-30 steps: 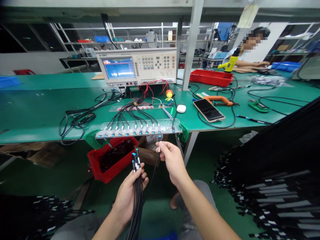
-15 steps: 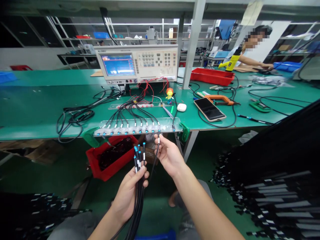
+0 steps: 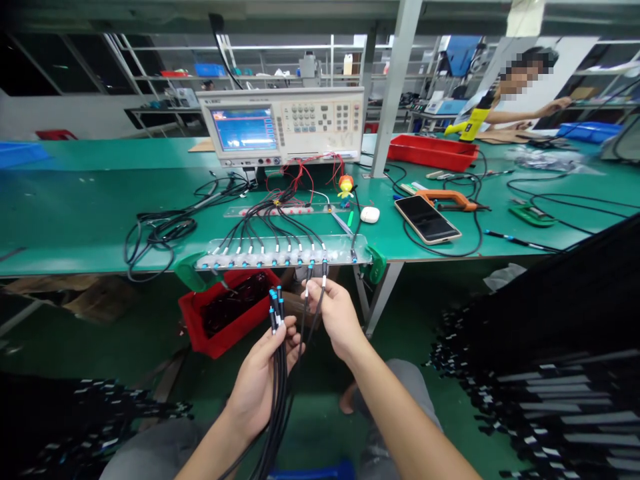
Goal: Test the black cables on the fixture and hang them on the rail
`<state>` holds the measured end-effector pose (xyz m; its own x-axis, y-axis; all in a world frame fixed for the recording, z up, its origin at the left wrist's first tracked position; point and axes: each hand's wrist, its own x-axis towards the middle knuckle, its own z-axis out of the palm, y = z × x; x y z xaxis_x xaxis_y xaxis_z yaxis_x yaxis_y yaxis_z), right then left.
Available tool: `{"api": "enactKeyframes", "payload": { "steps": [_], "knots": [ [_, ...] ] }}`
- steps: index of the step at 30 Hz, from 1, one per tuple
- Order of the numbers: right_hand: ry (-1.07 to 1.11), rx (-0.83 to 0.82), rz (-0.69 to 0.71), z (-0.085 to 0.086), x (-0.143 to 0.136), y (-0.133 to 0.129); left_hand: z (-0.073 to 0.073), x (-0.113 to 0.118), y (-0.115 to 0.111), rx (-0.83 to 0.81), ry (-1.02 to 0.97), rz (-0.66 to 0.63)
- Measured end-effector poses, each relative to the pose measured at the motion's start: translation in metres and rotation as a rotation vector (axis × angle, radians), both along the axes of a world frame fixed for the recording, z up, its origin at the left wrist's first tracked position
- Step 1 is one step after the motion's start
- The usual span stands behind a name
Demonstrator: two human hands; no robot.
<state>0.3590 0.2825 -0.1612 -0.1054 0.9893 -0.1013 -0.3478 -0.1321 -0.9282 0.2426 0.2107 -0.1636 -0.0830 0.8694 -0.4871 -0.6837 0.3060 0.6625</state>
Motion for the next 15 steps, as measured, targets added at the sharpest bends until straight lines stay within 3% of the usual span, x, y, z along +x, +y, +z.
{"api": "enactKeyframes", "payload": {
  "steps": [6,15],
  "knots": [
    [0.071,-0.018,-0.041,0.0018,-0.0008,0.0026,-0.0013,-0.0061,0.0008,0.035,-0.003,0.002],
    [0.451,-0.213,0.056,0.0058,-0.0055,0.0098,-0.0045,-0.005,-0.0034,0.086,0.073,-0.052]
  ]
}}
